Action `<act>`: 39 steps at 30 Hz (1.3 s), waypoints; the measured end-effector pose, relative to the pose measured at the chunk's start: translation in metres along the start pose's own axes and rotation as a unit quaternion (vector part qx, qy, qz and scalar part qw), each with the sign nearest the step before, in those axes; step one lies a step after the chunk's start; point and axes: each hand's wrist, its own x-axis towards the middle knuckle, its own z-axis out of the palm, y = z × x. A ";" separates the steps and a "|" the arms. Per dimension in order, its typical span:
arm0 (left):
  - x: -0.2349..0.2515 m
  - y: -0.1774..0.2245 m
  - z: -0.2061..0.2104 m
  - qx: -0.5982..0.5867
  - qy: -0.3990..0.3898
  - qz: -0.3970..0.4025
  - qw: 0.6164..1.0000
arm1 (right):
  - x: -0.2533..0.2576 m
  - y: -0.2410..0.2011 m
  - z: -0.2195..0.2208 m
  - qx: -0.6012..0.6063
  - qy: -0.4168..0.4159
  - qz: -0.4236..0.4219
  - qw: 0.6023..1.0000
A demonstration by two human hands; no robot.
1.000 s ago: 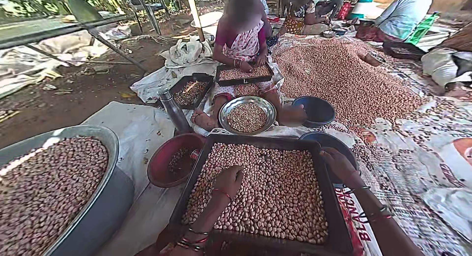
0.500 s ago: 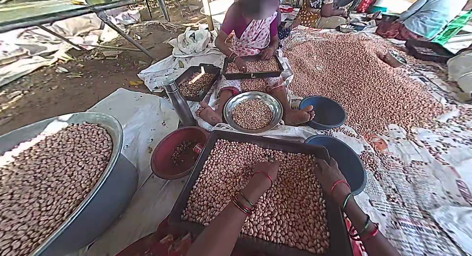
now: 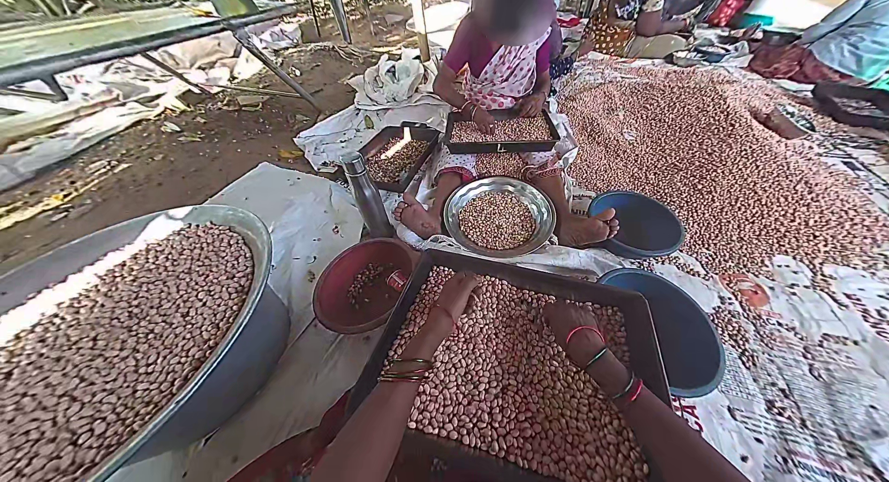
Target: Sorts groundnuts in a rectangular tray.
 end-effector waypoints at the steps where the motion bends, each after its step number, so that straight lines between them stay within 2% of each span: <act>1: 0.004 0.003 0.001 0.123 -0.003 0.009 0.992 | 0.000 -0.002 0.001 0.001 0.003 0.001 1.000; 2: 0.008 0.008 0.005 0.239 -0.027 0.006 0.971 | -0.001 -0.003 0.003 -0.001 0.007 -0.001 1.000; 4: 0.015 0.016 0.017 0.425 -0.096 -0.012 0.900 | 0.000 -0.002 0.007 -0.001 0.015 -0.002 1.000; 6: 0.021 0.014 0.033 0.537 -0.119 -0.026 0.835 | 0.004 0.002 0.009 0.010 0.020 0.001 1.000; 8: 0.026 0.011 0.044 0.586 -0.108 -0.050 0.801 | 0.007 0.004 0.013 0.010 0.039 0.000 0.999; 13: 0.023 0.013 0.045 0.603 -0.110 -0.063 0.788 | 0.010 0.004 0.008 0.081 0.058 -0.015 0.995; 17: 0.024 0.010 0.047 0.609 -0.122 -0.053 0.782 | 0.024 -0.017 -0.008 0.119 0.107 -0.041 0.986; 22: 0.027 0.011 0.049 0.596 -0.106 -0.069 0.793 | 0.035 -0.052 -0.017 0.040 0.036 0.014 0.998; 26: 0.030 0.010 0.054 0.588 -0.095 -0.079 0.799 | 0.036 -0.055 -0.023 0.011 0.007 0.006 1.000; 28: 0.029 0.008 0.049 0.549 -0.084 -0.069 0.829 | 0.040 -0.051 -0.018 0.014 0.015 -0.002 1.000; 29: 0.025 0.007 0.045 0.501 -0.070 -0.058 0.861 | 0.042 -0.048 -0.014 0.024 0.023 -0.004 0.999; 30: 0.018 0.008 0.038 0.428 -0.050 -0.049 0.901 | 0.043 -0.045 -0.012 0.044 0.035 -0.007 0.998; 32: 0.000 0.002 0.025 0.208 -0.004 -0.033 0.977 | 0.038 -0.039 -0.014 0.124 0.061 -0.016 0.990; 33: -0.010 -0.006 0.021 0.079 0.013 -0.041 0.996 | 0.031 -0.039 -0.019 0.178 0.076 -0.030 0.981; 35: -0.028 -0.018 0.013 -0.152 -0.010 -0.126 0.980 | 0.010 -0.047 -0.029 0.256 0.096 -0.101 0.957; 37: -0.043 -0.022 0.005 -0.224 -0.037 -0.199 0.954 | -0.008 -0.061 -0.038 0.261 0.064 -0.178 0.947; 39: -0.055 -0.022 0.003 -0.251 -0.018 -0.227 0.941 | -0.008 -0.066 -0.037 0.238 0.053 -0.191 0.951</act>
